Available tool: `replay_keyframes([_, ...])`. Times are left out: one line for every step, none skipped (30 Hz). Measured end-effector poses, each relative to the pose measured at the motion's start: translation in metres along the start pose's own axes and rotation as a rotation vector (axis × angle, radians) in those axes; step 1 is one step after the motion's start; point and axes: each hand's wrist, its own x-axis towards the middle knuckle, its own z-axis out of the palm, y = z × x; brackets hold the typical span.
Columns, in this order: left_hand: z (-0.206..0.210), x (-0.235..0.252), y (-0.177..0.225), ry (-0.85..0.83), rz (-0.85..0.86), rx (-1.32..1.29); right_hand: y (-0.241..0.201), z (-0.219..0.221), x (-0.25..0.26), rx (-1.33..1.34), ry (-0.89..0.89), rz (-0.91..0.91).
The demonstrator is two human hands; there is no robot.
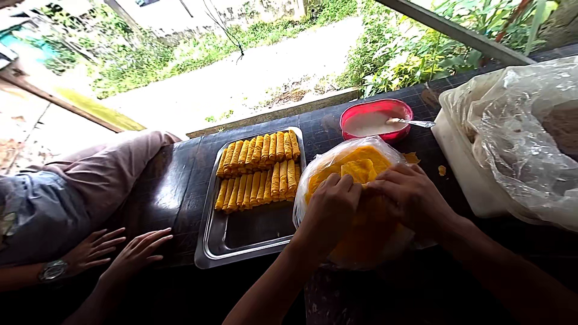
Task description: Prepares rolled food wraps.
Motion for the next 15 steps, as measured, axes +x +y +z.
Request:
replay_keyframes([0.001,0.001,0.001,0.001,0.003,0.019,0.008,-0.007,0.01,0.058,-0.019,0.034])
replay_keyframes([0.001,0.001,0.001,0.0,0.011,0.036,0.018,-0.014,0.021,0.096,-0.03,0.077])
replay_keyframes([0.001,0.002,0.001,-0.012,0.019,0.05,0.031,-0.02,0.035,0.098,-0.033,0.136])
replay_keyframes([0.001,0.002,0.002,-0.02,0.023,0.065,0.046,-0.021,0.048,0.057,-0.031,0.202])
replay_keyframes([0.001,0.002,0.002,-0.028,0.026,0.076,0.061,-0.018,0.06,-0.001,-0.034,0.266])
replay_keyframes([0.0,0.002,0.002,-0.039,0.027,0.083,0.077,-0.011,0.071,-0.062,-0.074,0.333])
replay_keyframes([-0.001,0.003,0.002,-0.049,0.03,0.09,0.093,-0.003,0.079,-0.116,-0.145,0.388])
replay_keyframes([-0.001,0.004,0.002,-0.05,0.037,0.097,0.104,0.006,0.086,-0.164,-0.244,0.437])
replay_keyframes([-0.002,0.005,0.002,-0.053,0.043,0.105,0.111,0.013,0.092,-0.203,-0.366,0.497])
replay_keyframes([-0.002,0.005,0.002,-0.051,0.048,0.111,0.114,0.019,0.099,-0.228,-0.484,0.548])
replay_keyframes([-0.002,0.005,0.001,-0.05,0.05,0.117,0.119,0.024,0.102,-0.248,-0.569,0.574])
replay_keyframes([-0.002,0.005,0.002,-0.043,0.051,0.121,0.123,0.03,0.104,-0.268,-0.622,0.578])
replay_keyframes([-0.002,0.005,0.002,-0.037,0.053,0.125,0.127,0.034,0.104,-0.288,-0.654,0.569])
replay_keyframes([-0.002,0.005,0.002,-0.034,0.054,0.128,0.13,0.037,0.104,-0.287,-0.671,0.559])
replay_keyframes([-0.002,0.004,0.002,-0.032,0.054,0.128,0.131,0.036,0.103,-0.262,-0.661,0.551])
